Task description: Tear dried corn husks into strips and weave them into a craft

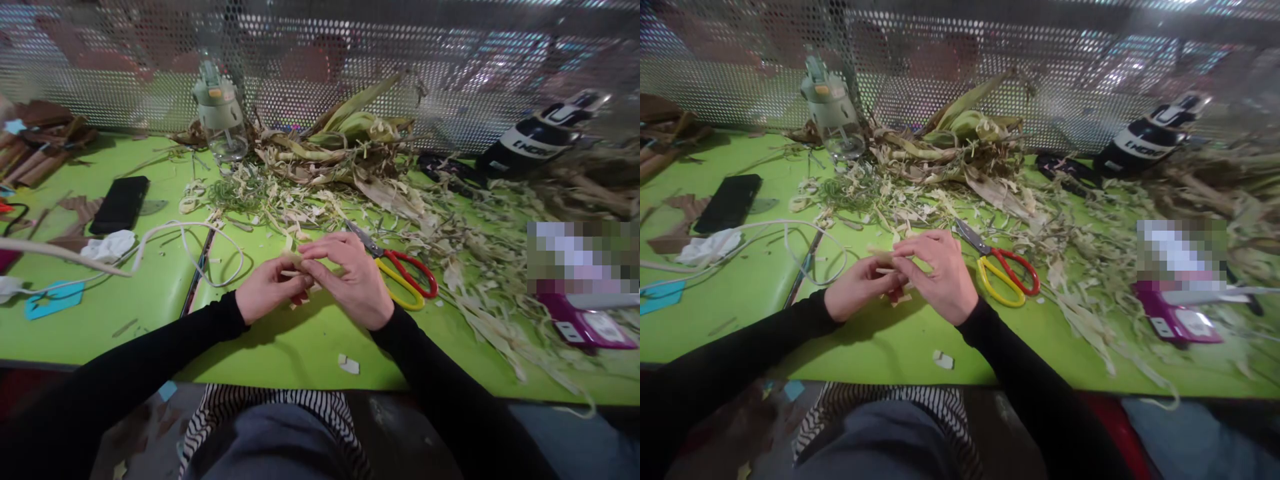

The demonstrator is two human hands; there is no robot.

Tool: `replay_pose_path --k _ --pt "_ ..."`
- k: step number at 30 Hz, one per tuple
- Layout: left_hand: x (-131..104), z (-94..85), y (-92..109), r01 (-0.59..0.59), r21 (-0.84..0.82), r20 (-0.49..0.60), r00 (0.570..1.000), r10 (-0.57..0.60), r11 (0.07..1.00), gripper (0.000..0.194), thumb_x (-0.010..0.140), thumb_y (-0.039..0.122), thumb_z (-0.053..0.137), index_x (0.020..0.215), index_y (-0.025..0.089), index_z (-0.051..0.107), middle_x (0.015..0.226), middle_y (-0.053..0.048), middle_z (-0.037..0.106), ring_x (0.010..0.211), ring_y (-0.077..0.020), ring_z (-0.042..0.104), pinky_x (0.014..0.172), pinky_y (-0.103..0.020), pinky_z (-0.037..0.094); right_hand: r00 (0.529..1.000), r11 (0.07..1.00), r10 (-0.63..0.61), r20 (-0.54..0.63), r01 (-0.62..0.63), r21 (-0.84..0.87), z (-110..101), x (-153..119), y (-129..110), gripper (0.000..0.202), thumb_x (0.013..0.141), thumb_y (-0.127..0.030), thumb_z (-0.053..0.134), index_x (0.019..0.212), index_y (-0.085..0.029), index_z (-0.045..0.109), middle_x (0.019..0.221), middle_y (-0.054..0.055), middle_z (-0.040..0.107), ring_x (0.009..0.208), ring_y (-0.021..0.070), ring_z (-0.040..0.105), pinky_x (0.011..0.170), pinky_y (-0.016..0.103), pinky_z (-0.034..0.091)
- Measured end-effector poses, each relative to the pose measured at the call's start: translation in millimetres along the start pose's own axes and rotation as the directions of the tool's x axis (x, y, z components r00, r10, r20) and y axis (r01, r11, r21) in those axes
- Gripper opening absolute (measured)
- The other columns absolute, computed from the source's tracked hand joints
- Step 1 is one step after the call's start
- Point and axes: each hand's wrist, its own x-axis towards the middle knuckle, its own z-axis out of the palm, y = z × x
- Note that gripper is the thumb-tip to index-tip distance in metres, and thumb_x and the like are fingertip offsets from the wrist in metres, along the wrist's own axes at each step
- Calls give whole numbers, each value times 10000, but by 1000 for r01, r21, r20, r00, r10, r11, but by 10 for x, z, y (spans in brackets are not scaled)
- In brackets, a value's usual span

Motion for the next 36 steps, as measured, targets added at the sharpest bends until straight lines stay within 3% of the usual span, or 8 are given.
replay_pose_path --k 3,6,11,18,24,27,31,36 --pt "-7 -1 19 1 -24 0 1000 -1 1000 275 709 353 695 762 115 567 590 19 562 504 -64 530 506 -193 430 998 994 57 28 -59 95 -28 -10 14 156 890 -315 555 943 -232 675 918 27 672 910 192 570 836 391 438" --pt "-16 -5 14 1 -45 34 999 1 999 277 710 363 690 741 116 568 581 16 557 498 -62 513 502 -195 423 996 991 5 84 -16 130 -64 -1 32 235 887 -351 557 1079 -259 657 956 33 675 937 196 567 840 389 440" --pt "-29 -7 -13 10 -71 68 998 -5 997 277 698 321 696 863 124 592 633 16 582 494 -56 505 510 -204 427 974 982 -162 159 143 124 -109 24 37 226 931 -334 482 1004 -290 691 789 6 675 866 182 560 883 408 403" --pt "-34 -19 -35 28 -118 73 997 -19 993 253 713 337 695 795 132 573 616 32 543 510 -60 514 509 -205 424 971 988 -110 212 83 133 -129 16 -27 314 966 -359 380 1029 -250 668 766 17 647 826 174 552 930 411 387" --pt "-42 3 -13 86 -135 71 994 -77 987 256 702 331 704 751 133 550 619 31 551 513 -58 517 507 -198 416 998 994 -3 56 -3 110 -91 -15 -2 214 920 -391 489 940 -240 640 788 12 652 803 178 581 909 403 400" --pt "-42 1 -4 101 -150 69 993 -92 984 282 682 349 718 777 133 564 609 34 548 519 -58 523 511 -193 414 992 995 -83 99 77 60 -113 -8 1 248 938 -386 449 921 -250 656 725 5 644 786 176 571 936 415 374" --pt "-39 -17 -16 107 -188 59 993 -97 976 325 669 386 728 814 136 581 607 26 567 520 -59 525 522 -193 421 951 972 -227 207 233 -3 -141 8 7 313 967 -361 374 1092 -271 647 781 17 639 807 172 556 970 432 330" --pt "-36 -14 -31 94 -217 62 995 -83 972 379 640 448 744 787 137 583 604 27 563 526 -61 533 518 -188 425 942 965 -228 246 252 -70 -121 -1 -3 358 973 -333 340 1238 -247 565 803 33 607 796 177 546 964 434 343"
